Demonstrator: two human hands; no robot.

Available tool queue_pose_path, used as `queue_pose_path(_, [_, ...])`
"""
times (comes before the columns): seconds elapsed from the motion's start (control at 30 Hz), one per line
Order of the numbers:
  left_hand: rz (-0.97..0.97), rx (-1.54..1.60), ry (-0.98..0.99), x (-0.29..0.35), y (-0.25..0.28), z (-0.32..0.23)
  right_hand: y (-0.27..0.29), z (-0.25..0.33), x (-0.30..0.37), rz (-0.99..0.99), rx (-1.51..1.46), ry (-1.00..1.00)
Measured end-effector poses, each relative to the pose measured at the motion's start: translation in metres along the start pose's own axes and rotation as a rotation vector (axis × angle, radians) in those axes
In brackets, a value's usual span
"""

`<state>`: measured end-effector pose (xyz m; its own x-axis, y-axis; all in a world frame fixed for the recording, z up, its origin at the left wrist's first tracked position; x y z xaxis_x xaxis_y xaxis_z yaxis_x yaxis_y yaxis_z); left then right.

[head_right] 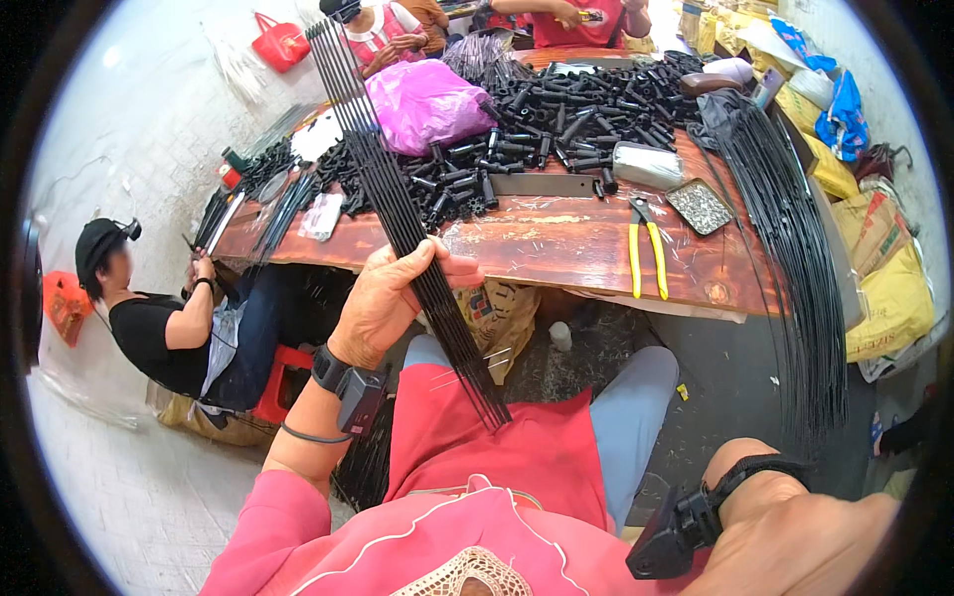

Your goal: Assembling components for umbrellas at a factory workstation.

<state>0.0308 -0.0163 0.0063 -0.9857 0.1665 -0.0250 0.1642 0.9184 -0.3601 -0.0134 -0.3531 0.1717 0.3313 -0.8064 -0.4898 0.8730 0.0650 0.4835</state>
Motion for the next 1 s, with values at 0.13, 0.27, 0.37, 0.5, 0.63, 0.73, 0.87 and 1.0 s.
queue_pose_path(0.13, [0.005,-0.019,-0.024,0.007,0.002,-0.003,-0.006,-0.003,-0.001,0.135,0.087,-0.176])
queue_pose_path(0.27, [0.111,0.02,-0.001,-0.007,0.003,0.002,-0.014,-0.025,-0.008,-0.252,0.298,-0.224])
queue_pose_path(0.37, [0.09,0.018,-0.007,-0.005,0.013,-0.001,-0.002,-0.016,-0.041,-0.779,0.389,-0.279])
queue_pose_path(0.5, [0.056,0.049,-0.015,-0.002,0.025,-0.004,0.02,0.01,-0.058,-1.003,0.308,-1.018])
queue_pose_path(0.63, [0.067,0.055,-0.005,-0.006,0.033,0.002,0.036,-0.003,-0.059,-0.975,0.314,-0.982])
queue_pose_path(0.73, [0.046,0.061,0.001,-0.001,0.025,0.001,0.04,-0.004,-0.059,-0.954,0.338,-0.946])
queue_pose_path(0.87, [0.024,-0.029,0.018,0.007,0.019,-0.001,0.048,0.0,-0.056,-0.97,0.398,-0.863])
queue_pose_path(1.0, [0.023,0.071,0.075,0.004,0.015,0.009,0.057,0.002,-0.057,-0.984,0.476,-0.783])
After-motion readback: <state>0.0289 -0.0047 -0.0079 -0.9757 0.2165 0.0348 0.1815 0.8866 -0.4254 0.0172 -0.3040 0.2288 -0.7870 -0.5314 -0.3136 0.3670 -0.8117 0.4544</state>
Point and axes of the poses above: each hand's wrist, its own x-axis away from the middle knuckle, its own y-axis out of the back of the hand, z = x × y, the point moved 3 cm from there along -x, towards the middle knuckle, and after that the axes turned 10 degrees about z, right-handed, at the moved point
